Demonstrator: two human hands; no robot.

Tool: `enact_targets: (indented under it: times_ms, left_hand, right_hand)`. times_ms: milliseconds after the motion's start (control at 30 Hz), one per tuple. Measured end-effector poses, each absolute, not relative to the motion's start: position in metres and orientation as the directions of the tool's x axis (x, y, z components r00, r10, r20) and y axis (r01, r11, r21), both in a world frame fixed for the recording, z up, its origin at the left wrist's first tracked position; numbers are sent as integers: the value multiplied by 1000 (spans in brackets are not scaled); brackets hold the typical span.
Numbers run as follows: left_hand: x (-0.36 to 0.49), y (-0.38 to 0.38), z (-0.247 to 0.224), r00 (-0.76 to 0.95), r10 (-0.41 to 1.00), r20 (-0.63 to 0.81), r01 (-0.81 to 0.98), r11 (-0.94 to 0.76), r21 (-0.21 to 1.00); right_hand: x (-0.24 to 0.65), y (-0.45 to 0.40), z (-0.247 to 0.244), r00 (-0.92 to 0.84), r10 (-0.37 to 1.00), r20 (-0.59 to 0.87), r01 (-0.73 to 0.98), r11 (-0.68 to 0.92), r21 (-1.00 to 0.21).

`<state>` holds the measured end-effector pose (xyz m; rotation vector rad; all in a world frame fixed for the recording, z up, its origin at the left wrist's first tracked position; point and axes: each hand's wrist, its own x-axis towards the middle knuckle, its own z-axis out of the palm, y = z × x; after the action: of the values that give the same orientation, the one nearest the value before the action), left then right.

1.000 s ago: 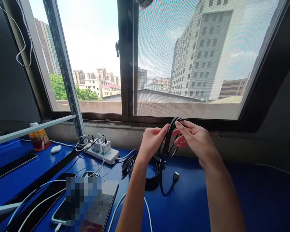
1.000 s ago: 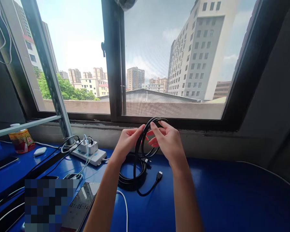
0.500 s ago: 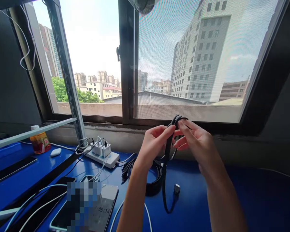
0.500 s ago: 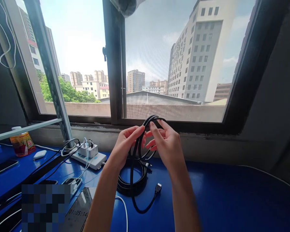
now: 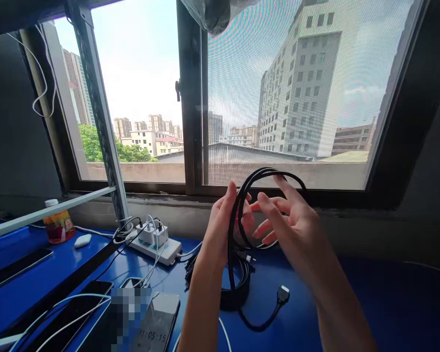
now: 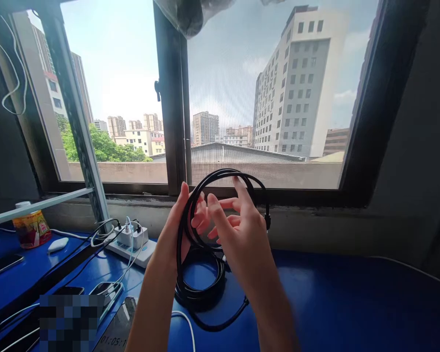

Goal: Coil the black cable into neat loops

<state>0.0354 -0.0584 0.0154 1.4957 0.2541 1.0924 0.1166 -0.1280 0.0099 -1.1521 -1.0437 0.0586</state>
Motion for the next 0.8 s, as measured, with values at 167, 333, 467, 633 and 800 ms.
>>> enact_targets:
  times_ms: [167, 333, 467, 633, 800]
  left_hand:
    - [35, -56, 15, 541, 639, 546, -504, -273, 820]
    - [36, -59, 14, 548, 625, 556, -541, -242, 805]
    - [40, -63, 13, 520, 634, 573, -605, -200, 771]
    - [44, -64, 14, 532, 673, 514, -614, -111, 781]
    - [44, -67, 15, 504, 677, 537, -682, -69, 728]
  right_hand:
    - [115, -144, 16, 464, 546, 698, 505, 484, -715]
    - [110, -154, 14, 389, 588, 710, 513, 502, -696]
    - [107, -152, 10, 283, 634, 719, 621, 451, -642]
    - [103, -150, 9, 247, 661, 709, 687, 397, -609]
    - [102, -153, 10, 217, 709, 671, 673, 389, -629]
